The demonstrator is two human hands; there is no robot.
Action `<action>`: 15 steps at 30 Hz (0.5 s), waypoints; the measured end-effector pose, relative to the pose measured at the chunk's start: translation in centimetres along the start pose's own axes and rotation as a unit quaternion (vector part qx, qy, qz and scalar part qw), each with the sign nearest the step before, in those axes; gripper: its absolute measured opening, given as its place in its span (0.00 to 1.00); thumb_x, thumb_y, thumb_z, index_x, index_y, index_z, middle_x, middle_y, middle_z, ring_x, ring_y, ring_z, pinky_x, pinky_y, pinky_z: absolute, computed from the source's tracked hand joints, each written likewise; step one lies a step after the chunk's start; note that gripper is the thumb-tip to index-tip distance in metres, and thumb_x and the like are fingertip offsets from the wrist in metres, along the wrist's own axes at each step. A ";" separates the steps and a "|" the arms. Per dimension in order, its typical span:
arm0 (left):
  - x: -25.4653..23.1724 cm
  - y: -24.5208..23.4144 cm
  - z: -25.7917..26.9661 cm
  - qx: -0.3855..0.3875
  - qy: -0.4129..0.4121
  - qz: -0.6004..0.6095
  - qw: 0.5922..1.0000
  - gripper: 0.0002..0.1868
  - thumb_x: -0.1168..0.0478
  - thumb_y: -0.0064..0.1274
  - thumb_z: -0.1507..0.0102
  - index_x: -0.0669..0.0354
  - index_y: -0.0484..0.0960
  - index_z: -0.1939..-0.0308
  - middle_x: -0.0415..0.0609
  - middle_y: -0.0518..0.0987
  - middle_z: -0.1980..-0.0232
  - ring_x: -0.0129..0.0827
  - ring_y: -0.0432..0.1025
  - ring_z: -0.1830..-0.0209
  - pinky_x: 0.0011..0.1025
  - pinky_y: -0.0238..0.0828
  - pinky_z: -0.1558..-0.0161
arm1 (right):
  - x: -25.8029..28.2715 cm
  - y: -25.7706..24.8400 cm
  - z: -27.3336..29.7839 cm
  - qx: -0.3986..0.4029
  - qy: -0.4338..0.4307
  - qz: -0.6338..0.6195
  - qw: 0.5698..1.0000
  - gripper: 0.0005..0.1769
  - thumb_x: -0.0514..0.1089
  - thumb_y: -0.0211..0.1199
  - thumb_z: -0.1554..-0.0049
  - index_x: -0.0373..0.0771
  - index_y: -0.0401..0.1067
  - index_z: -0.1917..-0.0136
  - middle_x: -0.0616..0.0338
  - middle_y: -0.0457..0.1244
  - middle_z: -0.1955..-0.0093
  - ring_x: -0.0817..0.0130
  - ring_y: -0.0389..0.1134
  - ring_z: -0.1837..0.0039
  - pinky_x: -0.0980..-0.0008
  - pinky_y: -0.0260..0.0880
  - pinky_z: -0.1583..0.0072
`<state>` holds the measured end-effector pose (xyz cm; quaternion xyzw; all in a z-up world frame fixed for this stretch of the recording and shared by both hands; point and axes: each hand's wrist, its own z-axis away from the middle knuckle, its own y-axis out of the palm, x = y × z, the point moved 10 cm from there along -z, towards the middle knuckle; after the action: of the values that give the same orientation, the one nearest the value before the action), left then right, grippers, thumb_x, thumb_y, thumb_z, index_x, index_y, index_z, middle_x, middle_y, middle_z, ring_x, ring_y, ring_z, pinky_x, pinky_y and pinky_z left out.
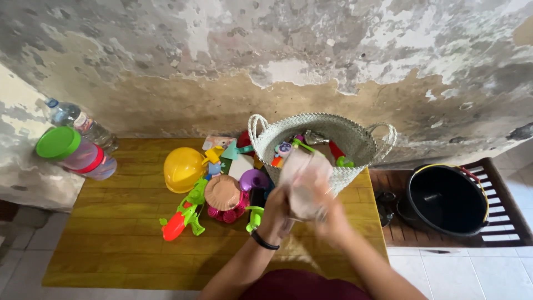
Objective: The person wipes various plastic toys and a smartphone with a cloth, taking each item from a basket, cleaning it, and placing it on the table. The items include a water gun, toy shovel, toy phone, and other small plastic objects.
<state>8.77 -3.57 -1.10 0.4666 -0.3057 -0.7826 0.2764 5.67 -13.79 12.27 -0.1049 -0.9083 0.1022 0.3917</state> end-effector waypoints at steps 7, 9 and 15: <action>4.1 -0.3 -2.0 0.199 -0.255 0.176 0.930 0.35 0.34 0.44 0.35 0.65 0.77 0.44 0.54 0.81 0.52 0.42 0.76 0.55 0.37 0.72 0.46 | 2.1 3.4 6.0 0.180 -0.109 -0.022 0.977 0.39 0.69 0.38 0.33 0.35 0.73 0.35 0.48 0.65 0.31 0.48 0.63 0.25 0.42 0.43 0.21; 3.1 -3.8 -3.8 0.049 -0.140 0.078 0.986 0.28 0.42 0.41 0.28 0.62 0.82 0.48 0.51 0.85 0.50 0.42 0.78 0.53 0.38 0.73 0.43 | 0.8 3.9 7.8 0.222 -0.126 -0.031 0.966 0.47 0.73 0.30 0.32 0.32 0.72 0.34 0.47 0.66 0.32 0.49 0.59 0.23 0.49 0.41 0.22; 1.5 -6.3 -3.1 0.202 0.137 -0.110 0.964 0.20 0.63 0.57 0.35 0.72 0.77 0.42 0.58 0.81 0.45 0.39 0.77 0.52 0.33 0.74 0.47 | -3.3 4.6 11.9 0.165 -0.250 0.179 0.937 0.17 0.34 0.55 0.35 0.35 0.72 0.34 0.60 0.62 0.28 0.62 0.60 0.24 0.56 0.53 0.22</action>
<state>9.96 -1.20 -7.73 0.6464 -0.3632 -0.6586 0.1284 -0.35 -11.51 0.75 -0.1703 -0.9135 0.3421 0.1396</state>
